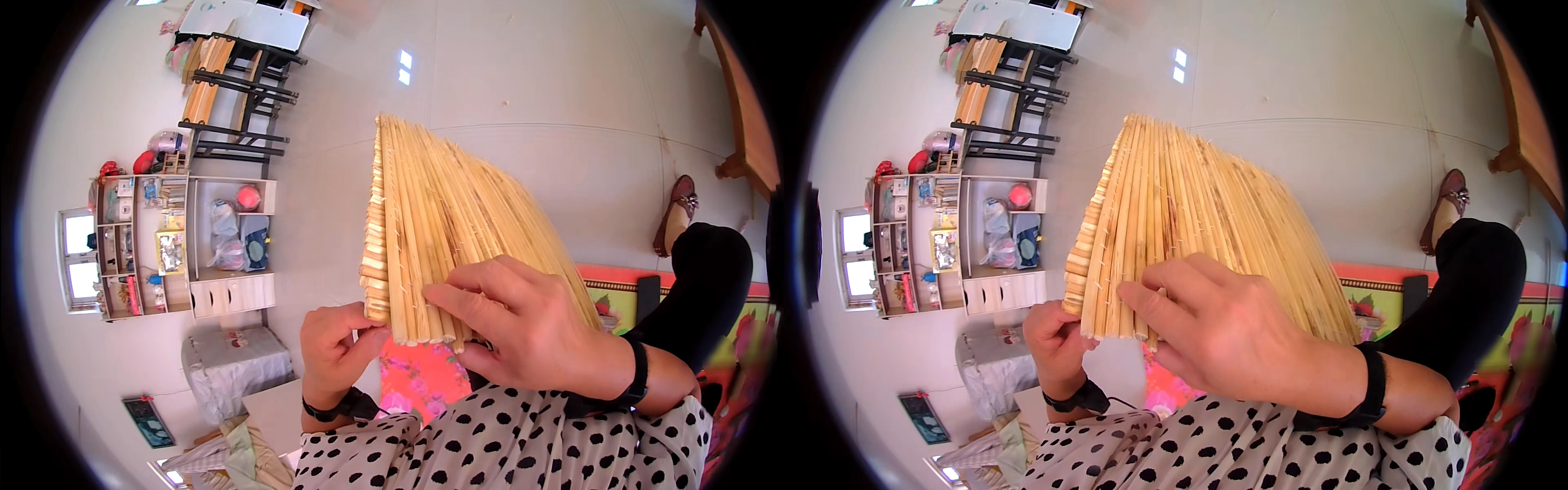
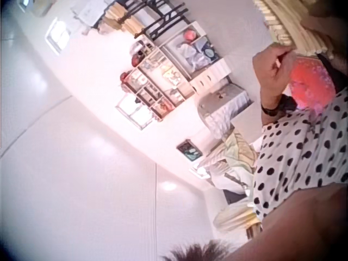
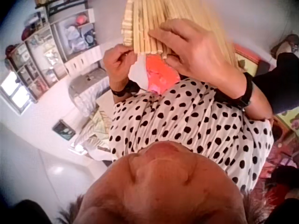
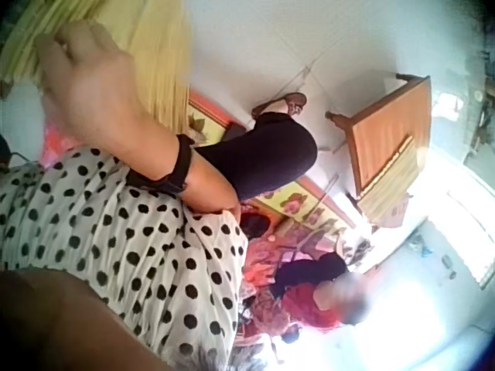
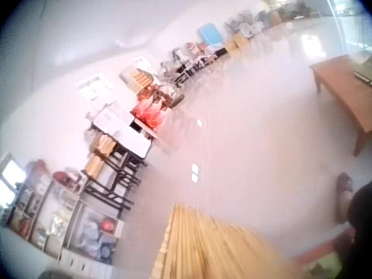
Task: The person sits on a floral mat on the floor and weaves a bamboo mat by hand. They hold a bundle of bamboo strips and use a needle and thread to stitch them together, repeatedly pulling the thread through the strips to secure them.
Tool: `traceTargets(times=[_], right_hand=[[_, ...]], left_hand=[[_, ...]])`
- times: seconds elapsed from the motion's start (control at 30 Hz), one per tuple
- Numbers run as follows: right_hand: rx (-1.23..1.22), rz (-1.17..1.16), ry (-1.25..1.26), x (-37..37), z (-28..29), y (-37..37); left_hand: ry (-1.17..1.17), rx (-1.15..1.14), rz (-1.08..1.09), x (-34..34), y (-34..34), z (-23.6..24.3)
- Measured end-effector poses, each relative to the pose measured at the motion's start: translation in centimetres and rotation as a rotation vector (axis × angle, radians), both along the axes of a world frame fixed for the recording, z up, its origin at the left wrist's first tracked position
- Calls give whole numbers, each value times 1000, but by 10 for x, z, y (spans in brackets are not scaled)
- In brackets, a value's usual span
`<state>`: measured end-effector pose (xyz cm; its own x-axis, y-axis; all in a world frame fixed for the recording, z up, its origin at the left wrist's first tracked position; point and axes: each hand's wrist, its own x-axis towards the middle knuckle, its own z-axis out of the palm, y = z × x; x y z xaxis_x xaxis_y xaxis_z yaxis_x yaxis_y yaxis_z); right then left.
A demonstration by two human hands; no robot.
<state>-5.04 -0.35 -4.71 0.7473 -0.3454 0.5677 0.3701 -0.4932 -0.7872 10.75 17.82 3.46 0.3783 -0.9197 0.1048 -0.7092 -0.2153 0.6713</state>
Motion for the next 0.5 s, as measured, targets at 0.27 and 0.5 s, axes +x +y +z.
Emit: traceTargets(times=[0.27,0.5], right_hand=[[60,3,-15,3,-6,-4],[51,60,-67,9,-7,-6]], left_hand=[[32,34,94,-3,5,-2],[-139,29,47,-4,0,-1]])
